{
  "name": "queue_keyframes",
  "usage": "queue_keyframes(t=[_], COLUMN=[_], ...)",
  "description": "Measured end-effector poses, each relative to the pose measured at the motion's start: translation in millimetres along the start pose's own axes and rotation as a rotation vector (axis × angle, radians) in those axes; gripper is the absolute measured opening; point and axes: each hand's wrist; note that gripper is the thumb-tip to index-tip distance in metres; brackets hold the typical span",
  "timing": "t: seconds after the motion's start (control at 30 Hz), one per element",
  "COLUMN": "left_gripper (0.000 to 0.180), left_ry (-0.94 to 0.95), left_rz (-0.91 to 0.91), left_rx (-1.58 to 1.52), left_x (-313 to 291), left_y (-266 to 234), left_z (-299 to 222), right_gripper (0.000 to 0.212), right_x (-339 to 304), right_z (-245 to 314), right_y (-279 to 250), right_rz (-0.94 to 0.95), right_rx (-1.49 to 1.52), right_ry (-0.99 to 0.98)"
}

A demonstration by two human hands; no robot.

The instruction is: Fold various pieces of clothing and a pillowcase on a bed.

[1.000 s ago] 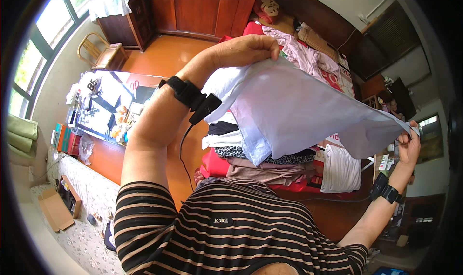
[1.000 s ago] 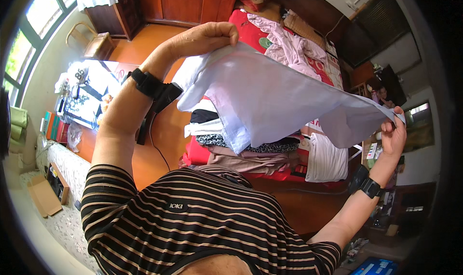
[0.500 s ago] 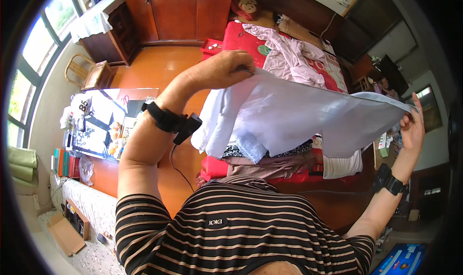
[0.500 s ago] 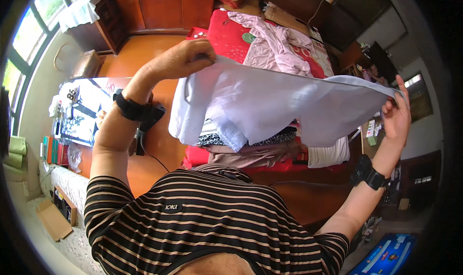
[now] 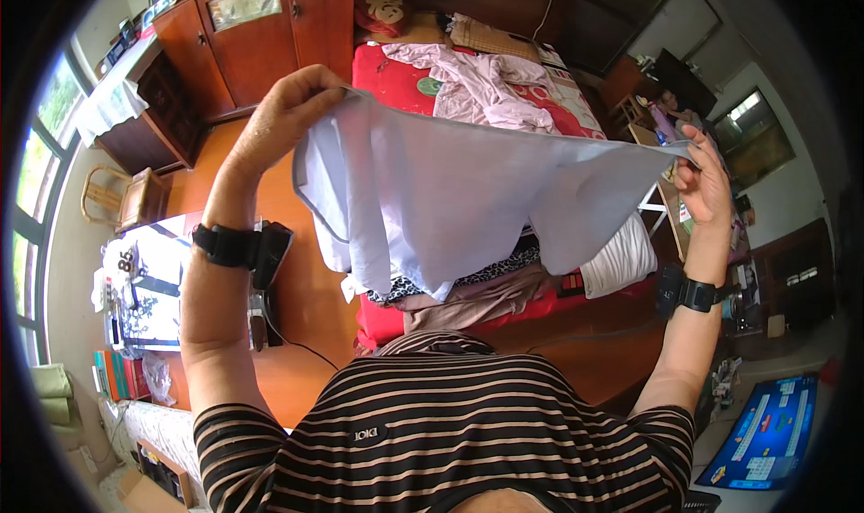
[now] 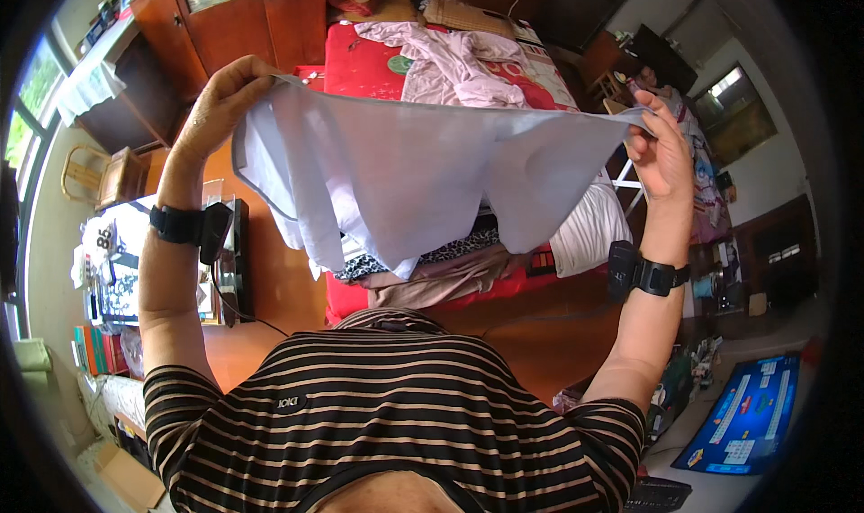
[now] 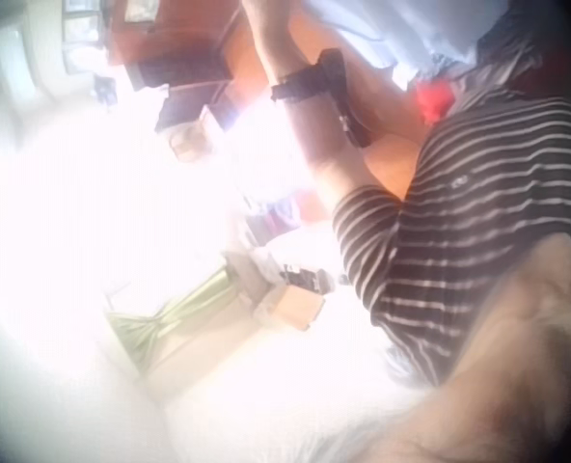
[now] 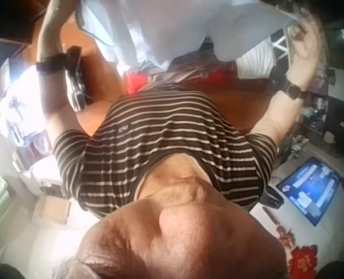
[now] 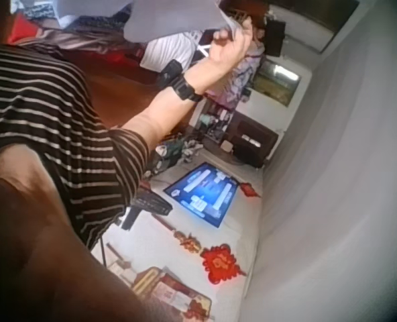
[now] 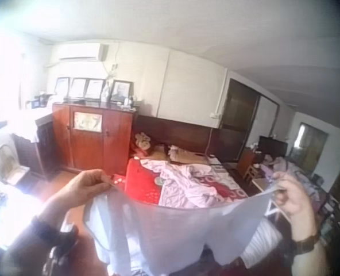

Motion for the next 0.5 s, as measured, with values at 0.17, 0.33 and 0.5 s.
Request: queue_keyframes(t=[0.17, 0.33, 0.5], left_gripper=[0.010, 0.011, 0.013], left_ry=[-0.040, -0.018, -0.033], left_rz=[-0.034, -0.123, -0.201], left_rx=[0.012, 0.082, 0.261], left_x=[11, 19, 25], left_y=[-11, -22, -34], left_z=[10, 5, 7], right_gripper=[0.025, 0.026, 0.026], right_x=[4, -17, -2], right_z=[-7, -3, -9], right_y=[-1, 57, 56], right_rz=[0.109, 0.062, -0.020], right_rx=[-0.003, -0.159, -0.399], right_ry=[-0.034, -0.139, -0.137])
Point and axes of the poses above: each hand's wrist, its own x-axis towards the middle knuckle, its own y-axis out of the palm, z = x × y, and after that the axes turned 6 degrees about -z, right-handed
